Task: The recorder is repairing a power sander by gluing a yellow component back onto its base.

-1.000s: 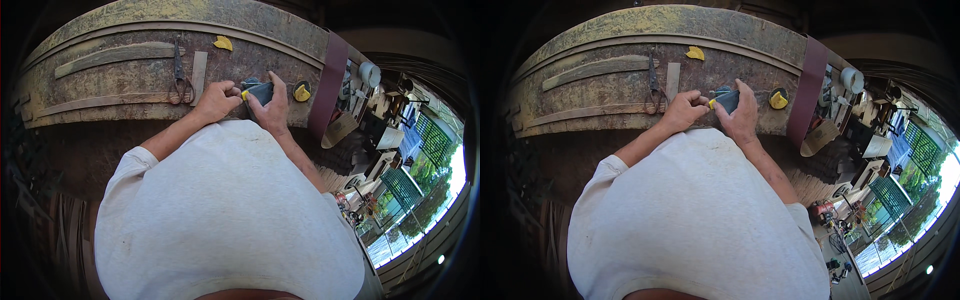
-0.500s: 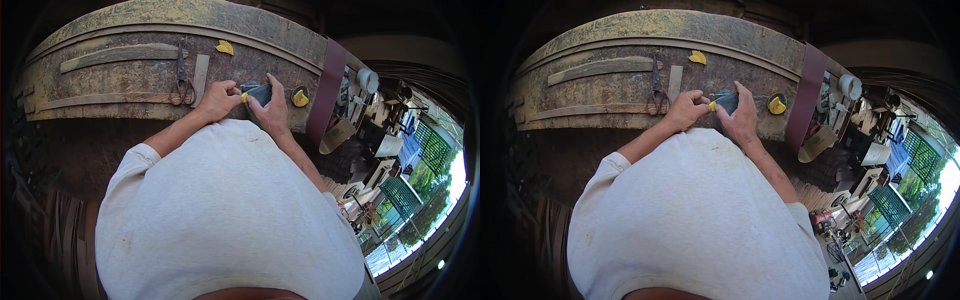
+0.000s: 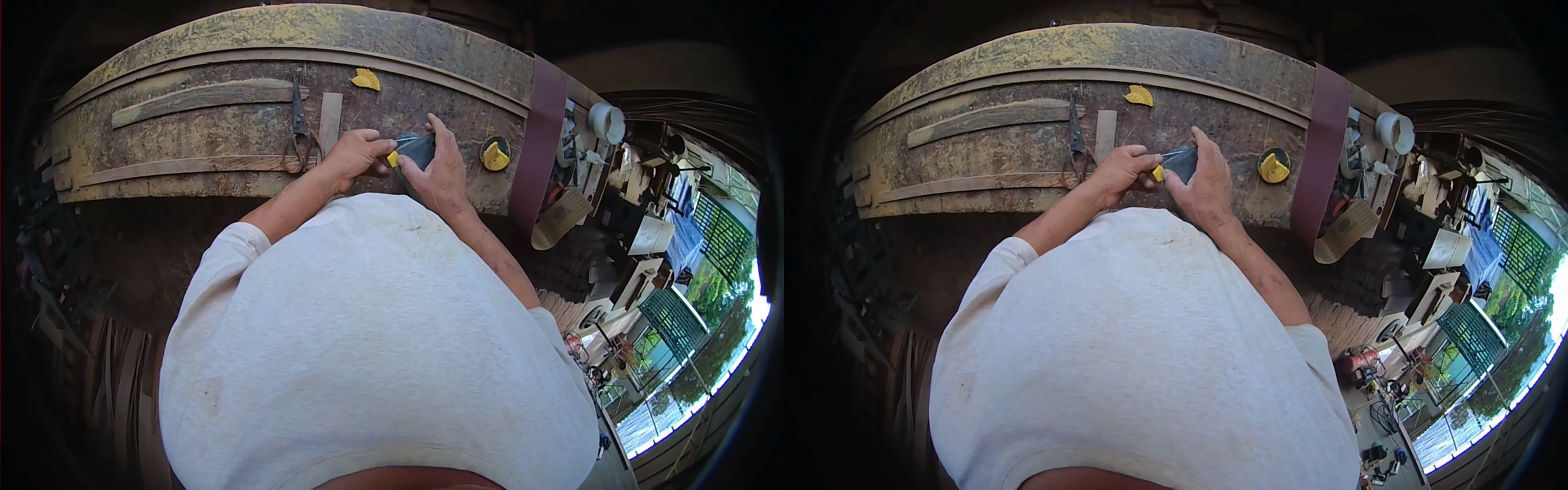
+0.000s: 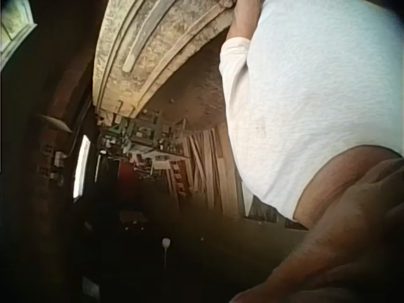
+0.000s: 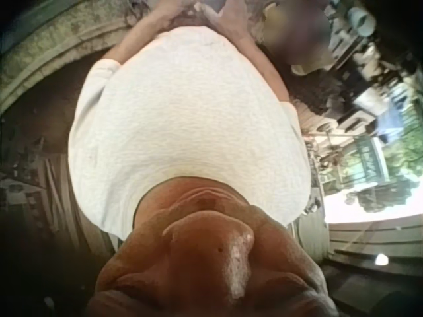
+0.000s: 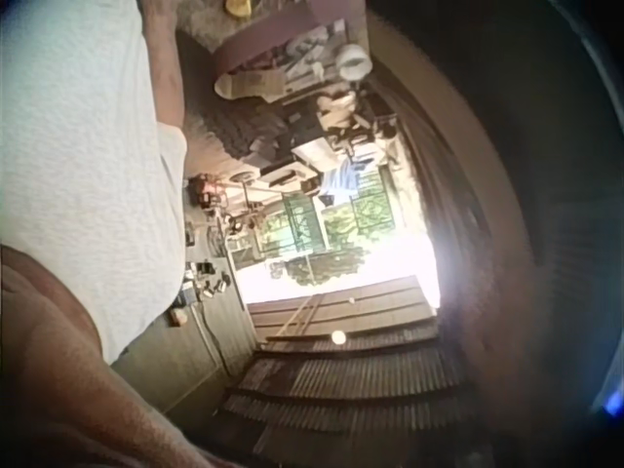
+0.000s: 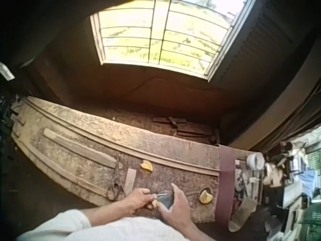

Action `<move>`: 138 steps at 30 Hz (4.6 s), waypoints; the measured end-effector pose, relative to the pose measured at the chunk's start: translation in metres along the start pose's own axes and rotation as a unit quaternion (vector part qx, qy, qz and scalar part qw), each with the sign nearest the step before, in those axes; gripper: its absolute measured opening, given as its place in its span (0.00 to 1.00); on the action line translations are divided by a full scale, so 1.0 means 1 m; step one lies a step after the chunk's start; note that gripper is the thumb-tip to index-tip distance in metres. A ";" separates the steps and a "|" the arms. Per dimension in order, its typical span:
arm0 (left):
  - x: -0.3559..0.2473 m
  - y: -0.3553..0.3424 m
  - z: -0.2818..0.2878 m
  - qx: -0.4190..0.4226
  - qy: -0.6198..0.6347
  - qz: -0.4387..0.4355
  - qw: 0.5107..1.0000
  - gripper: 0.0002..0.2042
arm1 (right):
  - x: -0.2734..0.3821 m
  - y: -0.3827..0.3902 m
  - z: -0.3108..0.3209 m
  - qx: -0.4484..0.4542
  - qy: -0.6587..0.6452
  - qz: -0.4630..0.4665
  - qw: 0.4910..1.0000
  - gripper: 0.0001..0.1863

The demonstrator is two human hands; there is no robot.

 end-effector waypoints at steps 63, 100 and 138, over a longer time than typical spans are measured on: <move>-0.020 0.041 -0.020 -0.062 -0.063 -0.022 0.996 0.10 | -0.011 0.022 -0.002 -0.121 -0.033 0.289 0.949 0.15; 0.005 0.032 -0.016 -0.178 -0.166 -0.220 0.945 0.13 | -0.026 0.002 0.009 -0.006 -0.093 0.058 0.994 0.44; -0.005 0.034 -0.019 -0.142 -0.009 -0.174 0.974 0.11 | -0.025 -0.014 0.007 0.062 -0.078 0.001 0.995 0.23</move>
Point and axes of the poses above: each hand's wrist, its own y-axis away from the middle knuckle, its own z-axis out of the back of the hand, x = y × z, the point moved 4 cm from there along -y, towards the middle knuckle, and after that the axes turned 3 degrees about -x, right-handed, at the moved point
